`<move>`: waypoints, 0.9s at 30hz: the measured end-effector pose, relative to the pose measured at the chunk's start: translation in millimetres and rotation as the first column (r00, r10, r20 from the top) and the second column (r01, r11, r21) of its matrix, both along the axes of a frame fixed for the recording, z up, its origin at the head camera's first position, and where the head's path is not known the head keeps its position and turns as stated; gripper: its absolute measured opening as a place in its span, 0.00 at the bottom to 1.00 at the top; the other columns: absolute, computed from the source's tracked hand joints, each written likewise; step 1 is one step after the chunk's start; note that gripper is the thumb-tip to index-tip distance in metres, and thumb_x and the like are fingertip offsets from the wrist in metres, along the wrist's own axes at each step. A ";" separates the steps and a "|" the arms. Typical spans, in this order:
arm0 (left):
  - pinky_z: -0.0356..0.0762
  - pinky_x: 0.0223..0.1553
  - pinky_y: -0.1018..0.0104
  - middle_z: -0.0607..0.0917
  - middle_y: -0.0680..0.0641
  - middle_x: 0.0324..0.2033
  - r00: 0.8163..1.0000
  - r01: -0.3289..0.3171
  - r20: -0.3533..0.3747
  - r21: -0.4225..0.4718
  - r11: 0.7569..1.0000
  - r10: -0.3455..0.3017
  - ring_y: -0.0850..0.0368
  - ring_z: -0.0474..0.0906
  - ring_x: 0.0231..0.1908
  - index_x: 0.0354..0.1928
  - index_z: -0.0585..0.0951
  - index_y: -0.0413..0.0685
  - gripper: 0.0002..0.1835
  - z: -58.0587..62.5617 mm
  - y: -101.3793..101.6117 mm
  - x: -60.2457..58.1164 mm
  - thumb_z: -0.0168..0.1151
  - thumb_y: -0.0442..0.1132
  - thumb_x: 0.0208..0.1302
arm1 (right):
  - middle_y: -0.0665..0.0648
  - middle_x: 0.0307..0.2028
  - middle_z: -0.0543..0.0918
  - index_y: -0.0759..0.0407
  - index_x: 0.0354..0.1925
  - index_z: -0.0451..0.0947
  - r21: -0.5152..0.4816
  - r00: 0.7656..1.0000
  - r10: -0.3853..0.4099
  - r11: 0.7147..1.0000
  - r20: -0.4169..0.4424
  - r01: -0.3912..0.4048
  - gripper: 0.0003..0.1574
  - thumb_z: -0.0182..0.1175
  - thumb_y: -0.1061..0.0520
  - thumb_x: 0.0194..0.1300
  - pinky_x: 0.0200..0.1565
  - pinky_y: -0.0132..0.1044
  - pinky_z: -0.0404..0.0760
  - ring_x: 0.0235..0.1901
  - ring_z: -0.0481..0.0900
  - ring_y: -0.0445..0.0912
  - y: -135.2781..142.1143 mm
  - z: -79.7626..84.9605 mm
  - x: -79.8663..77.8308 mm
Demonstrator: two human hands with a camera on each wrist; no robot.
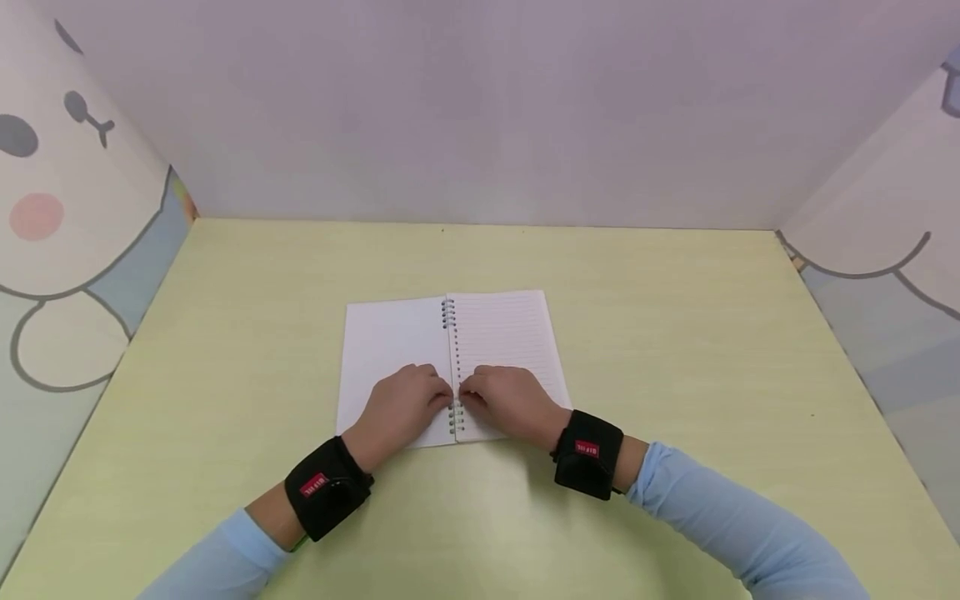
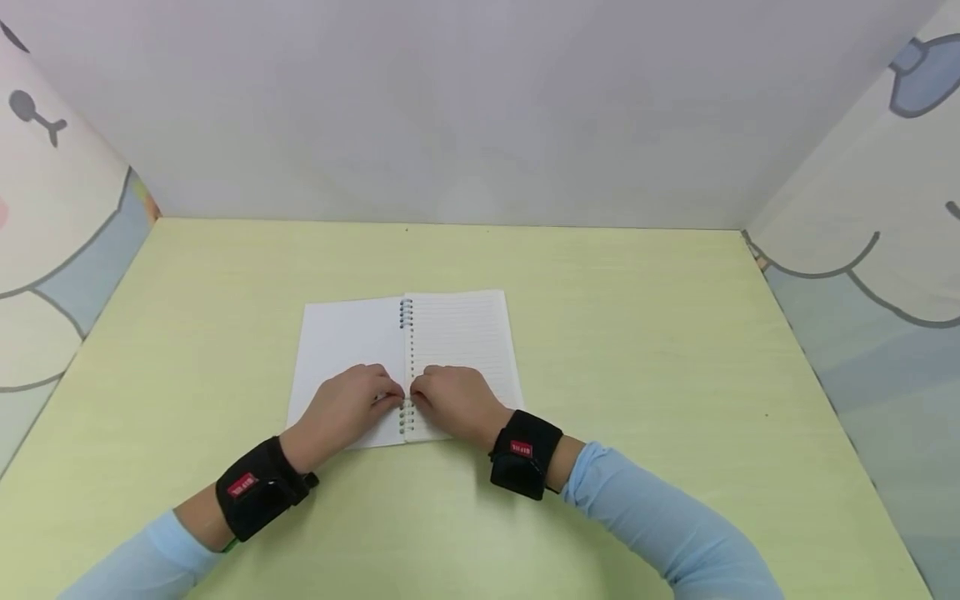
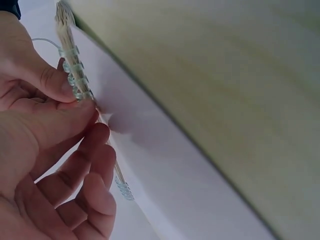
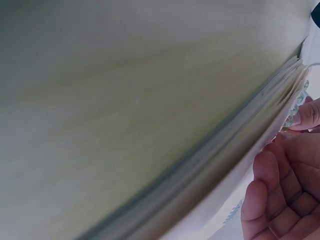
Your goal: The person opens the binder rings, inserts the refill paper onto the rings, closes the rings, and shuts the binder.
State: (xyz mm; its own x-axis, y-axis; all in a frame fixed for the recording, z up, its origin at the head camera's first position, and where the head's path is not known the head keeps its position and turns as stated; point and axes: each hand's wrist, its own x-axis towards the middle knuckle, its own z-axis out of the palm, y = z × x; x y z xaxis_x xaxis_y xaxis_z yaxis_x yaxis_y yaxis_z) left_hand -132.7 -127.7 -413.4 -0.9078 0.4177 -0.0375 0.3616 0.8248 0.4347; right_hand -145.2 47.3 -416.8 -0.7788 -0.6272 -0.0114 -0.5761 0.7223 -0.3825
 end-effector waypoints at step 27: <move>0.78 0.26 0.63 0.84 0.52 0.25 0.999 0.042 0.024 0.053 0.998 -0.043 0.60 0.74 0.25 0.29 0.89 0.47 0.04 2.0 -5.2 30.4 0.68 0.38 0.55 | 0.52 0.27 0.87 0.57 0.33 0.87 -0.025 0.993 0.106 0.994 -0.061 -0.107 0.05 0.64 0.60 0.60 0.33 0.39 0.84 0.28 0.82 0.42 6.3 6.4 30.7</move>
State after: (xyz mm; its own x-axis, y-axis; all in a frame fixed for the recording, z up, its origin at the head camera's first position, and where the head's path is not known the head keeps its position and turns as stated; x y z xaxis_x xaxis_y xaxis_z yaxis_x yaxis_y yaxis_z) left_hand -102.4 -132.9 -411.4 -0.8883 0.4579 -0.0369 0.3842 0.7846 0.4866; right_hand -114.5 53.5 -410.4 -0.7063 -0.7061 0.0515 -0.6715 0.6451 -0.3647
